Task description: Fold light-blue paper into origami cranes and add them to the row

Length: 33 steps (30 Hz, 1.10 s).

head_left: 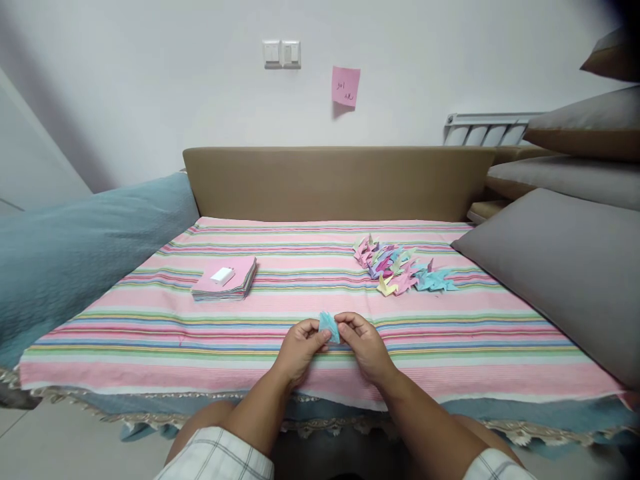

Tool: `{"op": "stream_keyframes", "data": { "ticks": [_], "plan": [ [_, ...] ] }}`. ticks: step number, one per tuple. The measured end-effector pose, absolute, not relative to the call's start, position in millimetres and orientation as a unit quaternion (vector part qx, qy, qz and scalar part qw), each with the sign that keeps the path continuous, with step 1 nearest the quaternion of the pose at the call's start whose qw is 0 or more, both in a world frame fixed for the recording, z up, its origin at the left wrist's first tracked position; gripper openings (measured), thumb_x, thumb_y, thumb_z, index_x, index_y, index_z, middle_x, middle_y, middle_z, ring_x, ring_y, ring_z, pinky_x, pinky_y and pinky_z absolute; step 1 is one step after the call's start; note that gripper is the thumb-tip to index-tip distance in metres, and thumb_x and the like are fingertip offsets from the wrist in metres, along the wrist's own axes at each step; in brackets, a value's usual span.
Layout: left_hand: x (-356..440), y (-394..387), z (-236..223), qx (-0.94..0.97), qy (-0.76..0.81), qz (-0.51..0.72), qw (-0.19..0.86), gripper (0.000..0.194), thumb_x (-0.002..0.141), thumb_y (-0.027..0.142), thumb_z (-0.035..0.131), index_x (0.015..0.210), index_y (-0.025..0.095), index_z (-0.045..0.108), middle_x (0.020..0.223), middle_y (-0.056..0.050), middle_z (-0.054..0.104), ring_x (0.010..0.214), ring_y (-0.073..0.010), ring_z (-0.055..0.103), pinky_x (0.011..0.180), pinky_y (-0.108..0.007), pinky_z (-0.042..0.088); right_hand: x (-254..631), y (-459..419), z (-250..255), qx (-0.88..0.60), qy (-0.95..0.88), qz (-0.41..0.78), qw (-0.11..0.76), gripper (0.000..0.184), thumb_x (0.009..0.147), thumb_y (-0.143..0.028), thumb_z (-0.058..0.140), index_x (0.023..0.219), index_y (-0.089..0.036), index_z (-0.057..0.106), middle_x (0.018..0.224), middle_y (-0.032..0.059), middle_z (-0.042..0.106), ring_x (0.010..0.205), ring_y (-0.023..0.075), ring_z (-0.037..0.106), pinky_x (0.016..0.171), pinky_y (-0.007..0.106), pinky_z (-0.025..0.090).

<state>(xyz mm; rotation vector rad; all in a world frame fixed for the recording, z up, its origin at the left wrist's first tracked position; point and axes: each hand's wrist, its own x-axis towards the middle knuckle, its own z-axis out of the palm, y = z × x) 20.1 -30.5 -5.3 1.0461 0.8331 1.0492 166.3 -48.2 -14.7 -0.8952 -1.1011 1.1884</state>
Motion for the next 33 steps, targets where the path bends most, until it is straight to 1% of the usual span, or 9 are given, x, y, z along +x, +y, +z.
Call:
{"op": "stream_keyframes", "data": {
  "ticks": [3, 7, 11, 16, 19, 23, 26, 29, 33],
  "plan": [
    [18.8, -29.5, -5.9, 0.517, 0.361, 0.44, 0.639, 0.031, 0.059, 0.039, 0.078, 0.07, 0.013, 0.064, 0.057, 0.003, 0.056, 0.054, -0.0073, 0.047, 0.056, -0.021, 0.038, 171.8, -47.4, -13.2, -0.395, -0.505, 0.487, 0.593, 0.026, 0.074, -0.039, 0.066, 0.094, -0.022, 0.065, 0.087, 0.0021, 0.063, 0.077, 0.0148, 0.058, 0.071, 0.028, 0.047],
    [19.6, -30.7, -3.2, 0.552, 0.365, 0.428, 0.616, 0.033, 0.059, 0.042, 0.076, 0.068, 0.014, 0.062, 0.054, 0.003, 0.054, 0.053, -0.0086, 0.046, 0.055, -0.021, 0.035, 175.4, -47.9, -9.7, -0.4, -0.569, 0.415, 0.587, 0.018, 0.076, -0.034, 0.064, 0.089, -0.022, 0.068, 0.088, 0.0033, 0.064, 0.083, 0.017, 0.059, 0.076, 0.03, 0.046],
    [20.8, -31.7, -1.7, 0.561, 0.371, 0.427, 0.604, 0.033, 0.059, 0.043, 0.075, 0.067, 0.014, 0.061, 0.053, 0.004, 0.053, 0.052, -0.0086, 0.044, 0.054, -0.022, 0.033, 175.7, -48.9, -7.2, -0.415, -0.596, 0.352, 0.59, 0.012, 0.077, -0.031, 0.063, 0.083, -0.022, 0.068, 0.082, 0.0032, 0.061, 0.078, 0.0166, 0.057, 0.07, 0.028, 0.045],
    [20.3, -30.0, -5.9, 0.582, 0.372, 0.435, 0.578, 0.03, 0.063, 0.041, 0.073, 0.068, 0.014, 0.062, 0.056, 0.004, 0.051, 0.054, -0.0085, 0.043, 0.055, -0.021, 0.032, 174.6, -49.7, -6.6, -0.425, -0.595, 0.335, 0.594, 0.011, 0.076, -0.032, 0.063, 0.075, -0.021, 0.064, 0.073, 0.0016, 0.056, 0.066, 0.014, 0.052, 0.059, 0.025, 0.043],
    [19.8, -29.0, -7.7, 0.589, 0.379, 0.439, 0.563, 0.028, 0.065, 0.04, 0.072, 0.069, 0.014, 0.062, 0.056, 0.004, 0.05, 0.054, -0.0082, 0.042, 0.054, -0.021, 0.032, 173.9, -51.0, -6.7, -0.436, -0.602, 0.321, 0.587, 0.011, 0.076, -0.031, 0.063, 0.072, -0.021, 0.062, 0.071, 0.0007, 0.055, 0.063, 0.0128, 0.05, 0.057, 0.025, 0.041],
    [19.0, -29.0, -7.2, 0.595, 0.39, 0.441, 0.548, 0.028, 0.065, 0.041, 0.071, 0.067, 0.015, 0.061, 0.055, 0.004, 0.051, 0.054, -0.0086, 0.042, 0.054, -0.021, 0.032, 173.3, -52.6, -6.3, -0.444, -0.598, 0.348, 0.57, 0.011, 0.075, -0.031, 0.063, 0.076, -0.021, 0.062, 0.066, -0.001, 0.055, 0.059, 0.012, 0.049, 0.056, 0.024, 0.04],
    [18.6, -29.9, -5.4, 0.596, 0.381, 0.434, 0.557, 0.028, 0.064, 0.041, 0.072, 0.068, 0.014, 0.062, 0.055, 0.004, 0.051, 0.054, -0.0088, 0.043, 0.055, -0.021, 0.032, 173.8, -51.6, -5.8, -0.426, -0.573, 0.411, 0.567, 0.017, 0.076, -0.035, 0.061, 0.083, -0.02, 0.064, 0.072, 0.0008, 0.06, 0.066, 0.0137, 0.052, 0.061, 0.026, 0.042],
    [19.4, -31.0, -4.0, 0.591, 0.378, 0.433, 0.566, 0.029, 0.062, 0.04, 0.073, 0.066, 0.015, 0.062, 0.054, 0.004, 0.05, 0.053, -0.0087, 0.042, 0.054, -0.021, 0.031, 174.8, -49.6, -6.3, -0.416, -0.551, 0.449, 0.567, 0.02, 0.076, -0.039, 0.062, 0.079, -0.019, 0.064, 0.073, 0.0007, 0.061, 0.066, 0.0136, 0.052, 0.061, 0.025, 0.042],
    [21.8, -31.4, -4.7, 0.578, 0.373, 0.435, 0.581, 0.029, 0.058, 0.037, 0.077, 0.067, 0.015, 0.061, 0.055, 0.004, 0.052, 0.053, -0.0084, 0.043, 0.054, -0.021, 0.031, 175.0, -48.8, -7.8, -0.426, -0.546, 0.441, 0.57, 0.023, 0.077, -0.042, 0.061, 0.074, -0.019, 0.061, 0.067, -0.0009, 0.058, 0.061, 0.0125, 0.05, 0.058, 0.025, 0.04]
  ]
}}
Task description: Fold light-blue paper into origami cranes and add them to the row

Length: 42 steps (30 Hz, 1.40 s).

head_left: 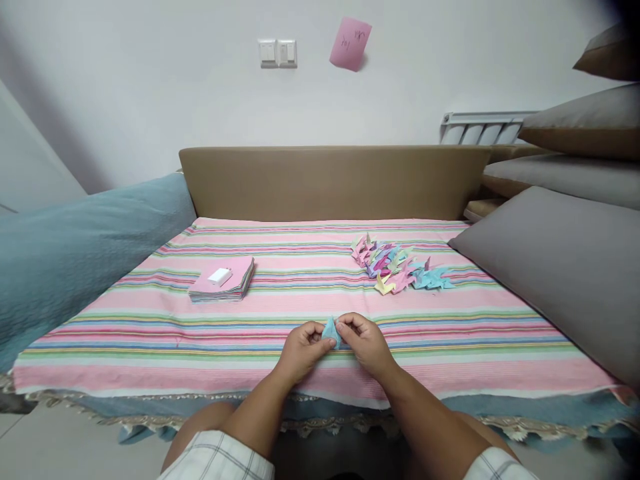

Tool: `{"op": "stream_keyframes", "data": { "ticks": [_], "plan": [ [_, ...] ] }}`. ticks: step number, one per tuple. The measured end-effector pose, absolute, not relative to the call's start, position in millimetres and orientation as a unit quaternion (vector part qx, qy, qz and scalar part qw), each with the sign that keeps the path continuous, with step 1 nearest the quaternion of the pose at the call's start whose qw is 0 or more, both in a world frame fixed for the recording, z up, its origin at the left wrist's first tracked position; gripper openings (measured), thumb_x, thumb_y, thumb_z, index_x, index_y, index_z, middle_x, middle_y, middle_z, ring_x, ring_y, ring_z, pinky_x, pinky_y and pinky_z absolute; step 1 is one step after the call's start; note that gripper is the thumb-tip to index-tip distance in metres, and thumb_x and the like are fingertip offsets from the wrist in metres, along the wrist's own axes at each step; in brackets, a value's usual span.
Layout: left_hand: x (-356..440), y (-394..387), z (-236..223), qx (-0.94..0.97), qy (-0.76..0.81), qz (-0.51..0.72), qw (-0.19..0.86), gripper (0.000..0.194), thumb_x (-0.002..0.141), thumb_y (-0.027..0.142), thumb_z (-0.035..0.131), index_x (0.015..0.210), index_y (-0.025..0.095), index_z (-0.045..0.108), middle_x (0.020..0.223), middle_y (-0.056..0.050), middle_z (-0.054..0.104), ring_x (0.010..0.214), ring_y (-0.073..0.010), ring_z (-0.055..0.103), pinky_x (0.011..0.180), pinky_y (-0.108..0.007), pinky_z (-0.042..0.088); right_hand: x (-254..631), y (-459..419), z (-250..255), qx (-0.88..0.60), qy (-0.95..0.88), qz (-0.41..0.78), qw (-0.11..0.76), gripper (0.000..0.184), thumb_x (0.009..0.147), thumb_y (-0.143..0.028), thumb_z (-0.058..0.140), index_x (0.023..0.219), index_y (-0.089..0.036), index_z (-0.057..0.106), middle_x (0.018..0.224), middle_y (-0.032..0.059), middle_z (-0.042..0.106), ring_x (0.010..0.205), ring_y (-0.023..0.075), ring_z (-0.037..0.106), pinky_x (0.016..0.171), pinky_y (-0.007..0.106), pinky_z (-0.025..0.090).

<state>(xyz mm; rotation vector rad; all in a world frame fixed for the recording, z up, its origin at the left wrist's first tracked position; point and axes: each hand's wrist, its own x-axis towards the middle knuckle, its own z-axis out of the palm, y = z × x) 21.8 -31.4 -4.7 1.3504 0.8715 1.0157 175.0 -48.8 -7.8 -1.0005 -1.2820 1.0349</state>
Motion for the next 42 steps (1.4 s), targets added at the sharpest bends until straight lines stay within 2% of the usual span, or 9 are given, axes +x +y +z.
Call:
{"op": "stream_keyframes", "data": {
  "ticks": [5, 10, 14, 20, 24, 28, 30, 35, 42],
  "plan": [
    [23.3, -30.4, -7.0, 0.572, 0.357, 0.43, 0.6, 0.031, 0.056, 0.037, 0.077, 0.071, 0.015, 0.061, 0.06, 0.003, 0.057, 0.056, -0.0093, 0.047, 0.056, -0.021, 0.034, 174.2, -50.4, -8.2, -0.453, -0.568, 0.39, 0.566, 0.021, 0.079, -0.04, 0.058, 0.079, -0.02, 0.064, 0.072, 0.0015, 0.062, 0.067, 0.0153, 0.055, 0.063, 0.027, 0.043],
    [24.6, -30.4, -6.8, 0.579, 0.363, 0.426, 0.593, 0.029, 0.059, 0.037, 0.076, 0.07, 0.015, 0.059, 0.061, 0.002, 0.058, 0.059, -0.0104, 0.05, 0.058, -0.022, 0.037, 172.6, -50.7, -9.2, -0.455, -0.568, 0.375, 0.574, 0.02, 0.078, -0.04, 0.059, 0.076, -0.02, 0.063, 0.068, 0.0002, 0.059, 0.061, 0.0138, 0.051, 0.058, 0.025, 0.041],
    [26.9, -32.8, -3.1, 0.57, 0.367, 0.427, 0.598, 0.03, 0.056, 0.035, 0.076, 0.067, 0.016, 0.057, 0.059, 0.003, 0.056, 0.057, -0.0098, 0.049, 0.057, -0.021, 0.036, 169.9, -50.4, -8.8, -0.434, -0.536, 0.424, 0.588, 0.021, 0.076, -0.041, 0.061, 0.074, -0.02, 0.061, 0.067, -0.0004, 0.057, 0.061, 0.0131, 0.05, 0.057, 0.025, 0.041],
    [27.4, -34.6, -0.7, 0.551, 0.382, 0.44, 0.597, 0.031, 0.057, 0.038, 0.075, 0.067, 0.016, 0.056, 0.06, 0.002, 0.058, 0.057, -0.0098, 0.051, 0.057, -0.021, 0.037, 166.9, -48.8, -7.7, -0.398, -0.487, 0.523, 0.575, 0.033, 0.066, -0.041, 0.072, 0.091, -0.022, 0.062, 0.072, -0.0021, 0.057, 0.062, 0.0115, 0.051, 0.059, 0.023, 0.042],
    [28.9, -34.7, -0.6, 0.563, 0.389, 0.444, 0.578, 0.029, 0.057, 0.037, 0.075, 0.063, 0.016, 0.056, 0.056, 0.004, 0.055, 0.055, -0.0088, 0.047, 0.055, -0.021, 0.035, 167.1, -48.3, -8.0, -0.409, -0.511, 0.511, 0.557, 0.025, 0.066, -0.042, 0.071, 0.071, -0.019, 0.063, 0.063, -0.0029, 0.056, 0.06, 0.0111, 0.048, 0.059, 0.024, 0.04],
    [30.1, -35.6, 1.7, 0.56, 0.392, 0.443, 0.58, 0.028, 0.053, 0.033, 0.076, 0.06, 0.017, 0.054, 0.051, 0.006, 0.05, 0.051, -0.0072, 0.043, 0.052, -0.02, 0.032, 167.9, -48.3, -8.5, -0.426, -0.512, 0.475, 0.574, 0.027, 0.066, -0.042, 0.07, 0.059, -0.018, 0.059, 0.055, -0.0046, 0.051, 0.056, 0.0102, 0.044, 0.056, 0.023, 0.037],
    [29.9, -35.7, 2.2, 0.561, 0.389, 0.442, 0.582, 0.028, 0.053, 0.032, 0.076, 0.061, 0.017, 0.054, 0.052, 0.006, 0.05, 0.051, -0.0074, 0.043, 0.052, -0.02, 0.033, 167.7, -48.6, -7.9, -0.418, -0.512, 0.485, 0.572, 0.026, 0.066, -0.041, 0.07, 0.059, -0.018, 0.06, 0.055, -0.0047, 0.051, 0.055, 0.0101, 0.044, 0.056, 0.023, 0.037],
    [29.4, -36.1, 0.4, 0.585, 0.396, 0.438, 0.555, 0.028, 0.056, 0.035, 0.075, 0.059, 0.016, 0.053, 0.051, 0.006, 0.048, 0.051, -0.0069, 0.04, 0.051, -0.02, 0.03, 166.4, -50.5, -4.1, -0.377, -0.509, 0.534, 0.56, 0.022, 0.067, -0.04, 0.07, 0.075, -0.02, 0.066, 0.069, -0.0016, 0.063, 0.065, 0.0131, 0.053, 0.064, 0.025, 0.042],
    [23.7, -34.8, 0.3, 0.549, 0.365, 0.463, 0.593, 0.033, 0.057, 0.041, 0.077, 0.069, 0.016, 0.059, 0.056, 0.005, 0.051, 0.053, -0.0075, 0.044, 0.053, -0.02, 0.034, 171.7, -49.3, -3.1, -0.387, -0.51, 0.529, 0.556, 0.024, 0.068, -0.042, 0.07, 0.066, -0.018, 0.066, 0.06, -0.0028, 0.058, 0.057, 0.0112, 0.049, 0.058, 0.024, 0.039]
  ]
}}
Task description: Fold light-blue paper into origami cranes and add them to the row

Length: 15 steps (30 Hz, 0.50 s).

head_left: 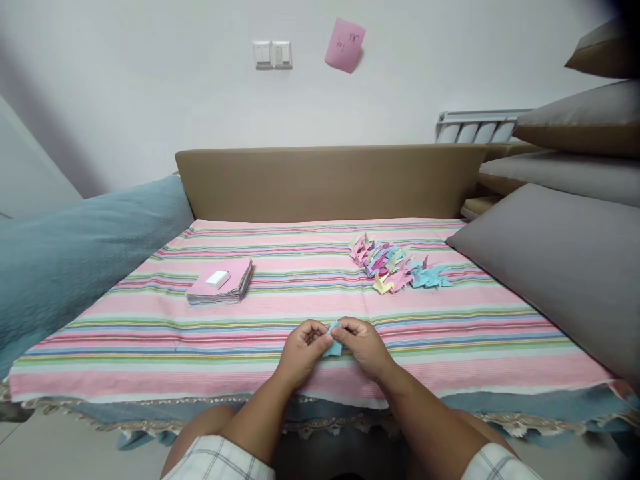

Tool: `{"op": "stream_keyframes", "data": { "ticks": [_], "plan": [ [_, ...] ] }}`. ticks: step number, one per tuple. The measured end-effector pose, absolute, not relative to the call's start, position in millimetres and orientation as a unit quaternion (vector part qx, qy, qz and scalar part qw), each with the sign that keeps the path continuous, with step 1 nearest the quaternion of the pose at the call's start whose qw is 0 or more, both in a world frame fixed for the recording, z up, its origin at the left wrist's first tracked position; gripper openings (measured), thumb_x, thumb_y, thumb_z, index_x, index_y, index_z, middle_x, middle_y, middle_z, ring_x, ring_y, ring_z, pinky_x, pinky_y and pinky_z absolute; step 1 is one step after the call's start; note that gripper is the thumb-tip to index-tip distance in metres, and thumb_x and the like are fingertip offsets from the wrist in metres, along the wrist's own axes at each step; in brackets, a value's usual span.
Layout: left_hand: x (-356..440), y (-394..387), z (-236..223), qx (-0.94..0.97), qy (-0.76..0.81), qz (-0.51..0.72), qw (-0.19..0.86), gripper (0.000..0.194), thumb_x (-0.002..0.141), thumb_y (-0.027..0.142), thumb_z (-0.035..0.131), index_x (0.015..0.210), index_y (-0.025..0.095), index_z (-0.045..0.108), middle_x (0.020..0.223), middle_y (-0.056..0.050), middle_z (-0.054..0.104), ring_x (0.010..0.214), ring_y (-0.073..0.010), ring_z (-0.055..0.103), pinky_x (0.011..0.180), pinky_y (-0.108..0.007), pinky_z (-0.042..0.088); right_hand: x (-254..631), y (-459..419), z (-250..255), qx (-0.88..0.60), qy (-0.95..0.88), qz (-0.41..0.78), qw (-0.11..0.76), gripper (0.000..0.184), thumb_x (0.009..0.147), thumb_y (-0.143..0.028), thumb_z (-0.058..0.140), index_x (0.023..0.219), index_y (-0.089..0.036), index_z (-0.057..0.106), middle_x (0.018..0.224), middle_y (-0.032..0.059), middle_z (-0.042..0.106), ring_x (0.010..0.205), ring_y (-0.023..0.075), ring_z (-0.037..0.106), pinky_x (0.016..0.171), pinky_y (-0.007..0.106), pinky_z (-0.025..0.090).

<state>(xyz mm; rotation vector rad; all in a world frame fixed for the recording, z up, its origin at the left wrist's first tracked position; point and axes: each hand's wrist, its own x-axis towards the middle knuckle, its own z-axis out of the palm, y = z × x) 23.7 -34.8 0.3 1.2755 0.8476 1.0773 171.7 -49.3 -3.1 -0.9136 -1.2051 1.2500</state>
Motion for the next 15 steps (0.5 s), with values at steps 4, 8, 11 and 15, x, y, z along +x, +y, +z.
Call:
{"op": "stream_keyframes", "data": {
  "ticks": [4, 8, 11, 15],
  "plan": [
    [18.4, -31.3, -0.9, 0.519, 0.364, 0.48, 0.606, 0.031, 0.06, 0.039, 0.077, 0.075, 0.015, 0.065, 0.068, 0.0, 0.062, 0.063, -0.0103, 0.053, 0.061, -0.022, 0.041, 175.2, -49.3, -2.3, -0.378, -0.546, 0.539, 0.518, 0.027, 0.069, -0.043, 0.069, 0.068, -0.017, 0.066, 0.062, -0.0023, 0.058, 0.059, 0.0108, 0.049, 0.059, 0.024, 0.039],
    [15.6, -30.3, -2.2, 0.529, 0.359, 0.47, 0.609, 0.028, 0.061, 0.036, 0.076, 0.077, 0.015, 0.068, 0.073, -0.002, 0.066, 0.069, -0.013, 0.057, 0.067, -0.025, 0.045, 177.1, -49.9, -0.3, -0.393, -0.572, 0.533, 0.485, 0.032, 0.067, -0.047, 0.07, 0.068, -0.015, 0.067, 0.062, -0.0009, 0.059, 0.061, 0.0119, 0.049, 0.059, 0.024, 0.039],
    [14.5, -30.9, -0.2, 0.553, 0.353, 0.473, 0.588, 0.022, 0.063, 0.034, 0.075, 0.072, 0.015, 0.068, 0.073, -0.002, 0.066, 0.07, -0.0127, 0.057, 0.067, -0.024, 0.045, 178.1, -49.2, -0.9, -0.408, -0.589, 0.513, 0.474, 0.033, 0.066, -0.048, 0.07, 0.068, -0.015, 0.068, 0.062, -0.0009, 0.058, 0.061, 0.0116, 0.049, 0.058, 0.023, 0.038],
    [15.1, -32.7, 6.3, 0.575, 0.361, 0.472, 0.562, 0.021, 0.064, 0.034, 0.073, 0.067, 0.015, 0.065, 0.067, 0.0, 0.062, 0.064, -0.0108, 0.053, 0.063, -0.022, 0.043, 178.7, -47.8, -3.4, -0.413, -0.603, 0.504, 0.461, 0.032, 0.068, -0.047, 0.069, 0.066, -0.015, 0.068, 0.061, -0.0013, 0.057, 0.06, 0.0114, 0.048, 0.057, 0.023, 0.037]
  ]
}}
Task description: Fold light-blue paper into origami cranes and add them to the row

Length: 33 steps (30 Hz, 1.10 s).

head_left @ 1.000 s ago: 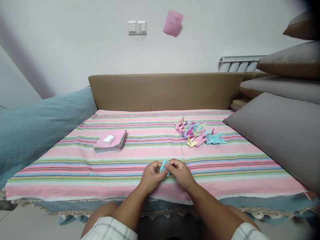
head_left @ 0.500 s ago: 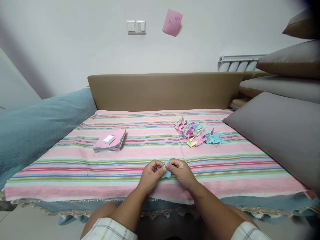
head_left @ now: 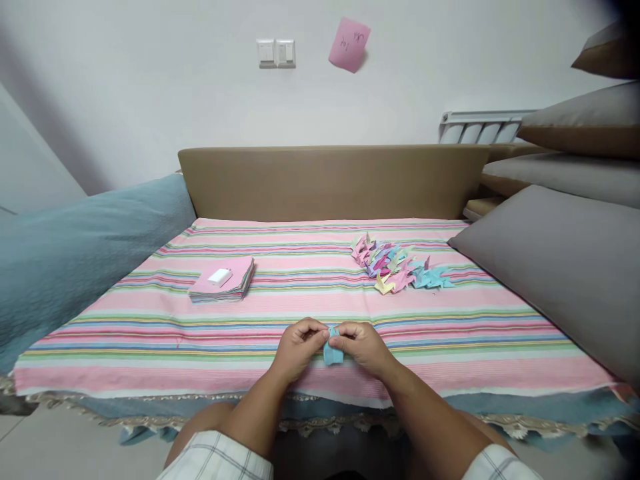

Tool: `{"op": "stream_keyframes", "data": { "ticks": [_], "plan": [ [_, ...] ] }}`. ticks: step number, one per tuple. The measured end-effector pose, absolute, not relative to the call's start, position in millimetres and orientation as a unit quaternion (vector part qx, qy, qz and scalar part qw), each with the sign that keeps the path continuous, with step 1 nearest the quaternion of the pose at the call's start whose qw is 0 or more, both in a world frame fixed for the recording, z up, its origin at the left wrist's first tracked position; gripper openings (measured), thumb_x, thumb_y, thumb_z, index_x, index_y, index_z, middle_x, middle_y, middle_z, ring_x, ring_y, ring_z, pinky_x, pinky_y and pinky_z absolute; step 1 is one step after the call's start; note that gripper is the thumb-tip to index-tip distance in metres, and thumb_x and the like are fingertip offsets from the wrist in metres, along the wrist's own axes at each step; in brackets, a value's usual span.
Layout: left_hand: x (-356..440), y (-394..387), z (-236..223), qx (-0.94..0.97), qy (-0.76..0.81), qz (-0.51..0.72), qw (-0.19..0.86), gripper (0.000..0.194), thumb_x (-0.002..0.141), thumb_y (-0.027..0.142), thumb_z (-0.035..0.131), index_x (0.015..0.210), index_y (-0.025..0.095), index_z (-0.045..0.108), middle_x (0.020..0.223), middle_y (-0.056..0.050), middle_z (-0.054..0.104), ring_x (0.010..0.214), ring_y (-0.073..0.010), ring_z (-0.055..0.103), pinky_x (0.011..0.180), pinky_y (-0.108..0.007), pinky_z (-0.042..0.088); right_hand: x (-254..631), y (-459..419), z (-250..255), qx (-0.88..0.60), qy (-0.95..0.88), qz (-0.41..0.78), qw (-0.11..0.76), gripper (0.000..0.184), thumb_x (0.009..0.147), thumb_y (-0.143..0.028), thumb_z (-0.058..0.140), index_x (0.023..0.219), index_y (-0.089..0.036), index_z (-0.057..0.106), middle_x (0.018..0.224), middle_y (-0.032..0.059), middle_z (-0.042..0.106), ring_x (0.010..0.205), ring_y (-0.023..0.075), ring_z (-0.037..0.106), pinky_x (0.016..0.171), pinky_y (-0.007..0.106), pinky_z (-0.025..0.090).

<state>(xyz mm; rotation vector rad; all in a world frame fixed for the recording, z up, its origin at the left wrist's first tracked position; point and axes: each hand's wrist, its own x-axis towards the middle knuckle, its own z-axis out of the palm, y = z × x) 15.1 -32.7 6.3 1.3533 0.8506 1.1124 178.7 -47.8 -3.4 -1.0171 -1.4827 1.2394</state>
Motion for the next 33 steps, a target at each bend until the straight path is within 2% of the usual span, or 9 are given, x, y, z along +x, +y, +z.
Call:
{"op": "stream_keyframes", "data": {
  "ticks": [8, 15, 20, 23, 25, 28, 33],
  "plan": [
    [21.7, -34.4, 1.9, 0.52, 0.379, 0.479, 0.597, 0.029, 0.064, 0.04, 0.072, 0.068, 0.014, 0.058, 0.063, 0.003, 0.055, 0.058, -0.0079, 0.047, 0.057, -0.02, 0.038, 177.5, -48.8, -0.4, -0.436, -0.615, 0.468, 0.462, 0.029, 0.07, -0.045, 0.067, 0.066, -0.016, 0.069, 0.063, 0.0002, 0.059, 0.063, 0.0128, 0.051, 0.059, 0.023, 0.039],
    [30.9, -38.9, -3.6, 0.45, 0.37, 0.492, 0.647, 0.031, 0.062, 0.038, 0.074, 0.066, 0.016, 0.053, 0.056, 0.007, 0.048, 0.049, -0.0046, 0.04, 0.051, -0.018, 0.033, 176.7, -49.8, -3.8, -0.434, -0.592, 0.499, 0.461, 0.031, 0.072, -0.045, 0.065, 0.066, -0.015, 0.063, 0.058, -0.0023, 0.054, 0.055, 0.0098, 0.045, 0.053, 0.022, 0.035],
    [27.4, -38.8, -2.2, 0.439, 0.346, 0.468, 0.684, 0.037, 0.062, 0.041, 0.075, 0.076, 0.018, 0.05, 0.062, 0.007, 0.049, 0.052, -0.0058, 0.044, 0.051, -0.018, 0.036, 177.1, -47.9, -6.2, -0.415, -0.558, 0.537, 0.477, 0.033, 0.071, -0.048, 0.066, 0.069, -0.016, 0.06, 0.06, -0.0033, 0.053, 0.055, 0.0094, 0.045, 0.054, 0.022, 0.035],
    [22.1, -36.5, -5.3, 0.512, 0.323, 0.403, 0.686, 0.048, 0.053, 0.034, 0.082, 0.085, 0.018, 0.05, 0.071, 0.004, 0.055, 0.059, -0.0073, 0.05, 0.055, -0.019, 0.037, 178.2, -46.1, -5.6, -0.421, -0.524, 0.545, 0.501, 0.035, 0.069, -0.05, 0.067, 0.07, -0.016, 0.059, 0.061, -0.0033, 0.054, 0.055, 0.0096, 0.045, 0.054, 0.023, 0.035],
    [20.5, -35.9, -8.0, 0.555, 0.329, 0.365, 0.671, 0.047, 0.051, 0.032, 0.083, 0.082, 0.016, 0.052, 0.07, 0.003, 0.056, 0.059, -0.0072, 0.05, 0.056, -0.019, 0.036, 178.5, -45.4, -5.0, -0.421, -0.509, 0.546, 0.515, 0.035, 0.068, -0.05, 0.068, 0.068, -0.016, 0.057, 0.06, -0.0038, 0.053, 0.054, 0.0091, 0.044, 0.054, 0.023, 0.035],
    [22.0, -37.2, -10.7, 0.571, 0.341, 0.343, 0.663, 0.039, 0.059, 0.039, 0.078, 0.074, 0.014, 0.052, 0.06, 0.004, 0.053, 0.052, -0.0068, 0.046, 0.053, -0.02, 0.034, 178.1, -45.9, -4.1, -0.411, -0.49, 0.563, 0.524, 0.036, 0.068, -0.05, 0.068, 0.068, -0.017, 0.054, 0.058, -0.0051, 0.05, 0.052, 0.0081, 0.041, 0.052, 0.022, 0.033],
    [25.7, -39.3, -12.0, 0.573, 0.361, 0.343, 0.651, 0.039, 0.06, 0.044, 0.075, 0.068, 0.016, 0.049, 0.053, 0.005, 0.051, 0.048, -0.0073, 0.044, 0.05, -0.021, 0.034, 177.0, -47.4, -3.3, -0.402, -0.484, 0.579, 0.519, 0.036, 0.068, -0.051, 0.067, 0.07, -0.017, 0.054, 0.057, -0.0053, 0.049, 0.051, 0.0077, 0.039, 0.051, 0.021, 0.031]
  ]
}}
